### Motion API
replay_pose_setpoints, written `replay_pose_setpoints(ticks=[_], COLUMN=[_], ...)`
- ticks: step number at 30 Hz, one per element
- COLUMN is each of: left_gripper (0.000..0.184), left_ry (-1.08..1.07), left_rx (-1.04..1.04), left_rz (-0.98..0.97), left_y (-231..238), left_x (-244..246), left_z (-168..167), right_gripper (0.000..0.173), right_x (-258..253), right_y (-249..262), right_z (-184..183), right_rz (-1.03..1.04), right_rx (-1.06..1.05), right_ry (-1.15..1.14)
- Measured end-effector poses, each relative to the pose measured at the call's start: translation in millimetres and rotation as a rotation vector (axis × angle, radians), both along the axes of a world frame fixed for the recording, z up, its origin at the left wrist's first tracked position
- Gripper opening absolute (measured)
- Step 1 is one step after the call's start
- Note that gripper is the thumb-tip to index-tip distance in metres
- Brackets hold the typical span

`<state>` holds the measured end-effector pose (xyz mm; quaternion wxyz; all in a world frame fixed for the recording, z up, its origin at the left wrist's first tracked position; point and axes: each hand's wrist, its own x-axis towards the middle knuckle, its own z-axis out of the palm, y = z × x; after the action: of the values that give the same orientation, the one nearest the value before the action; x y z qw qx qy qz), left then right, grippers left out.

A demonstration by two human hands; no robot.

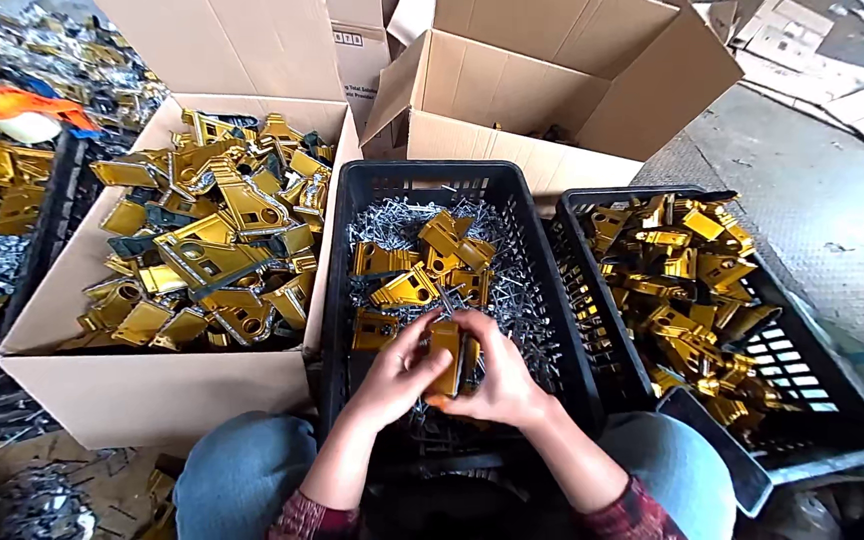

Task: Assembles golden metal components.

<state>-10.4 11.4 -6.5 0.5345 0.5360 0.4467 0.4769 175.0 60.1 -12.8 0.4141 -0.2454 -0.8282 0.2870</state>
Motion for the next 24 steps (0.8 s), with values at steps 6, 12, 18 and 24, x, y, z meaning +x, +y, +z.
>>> replay_pose_setpoints(ticks=[6, 12, 18, 24], left_gripper=[0.057, 0.053, 0.052, 0.088], left_ry=[0.002, -0.107, -0.169, -0.339], left_rx=[-0.075, -0.054, -0.17, -0.077], left_rz=[0.127, 0.018, 0.009, 0.007], left_y=[-2.8, -3.1, -4.1, -2.1], left_x=[7.8, 0.8, 7.1, -12.2], left_z=[-9.7, -10.1, -11.8, 10.3], right_gripper=[0.083, 0.037, 0.008, 0.017], right_x=[-11.0, 6.2, -0.9, -31.5], right_y=[-7.6, 6.5, 5.0, 21.1], right_z=[-2.5, 9.6, 10.3, 44.0], right_rz=[-0.03, 0.108, -0.01, -0.08], right_rx=[0.199, -0.456, -0.654, -1.093], right_ry=[-0.201, -0.033, 0.017, 0.407])
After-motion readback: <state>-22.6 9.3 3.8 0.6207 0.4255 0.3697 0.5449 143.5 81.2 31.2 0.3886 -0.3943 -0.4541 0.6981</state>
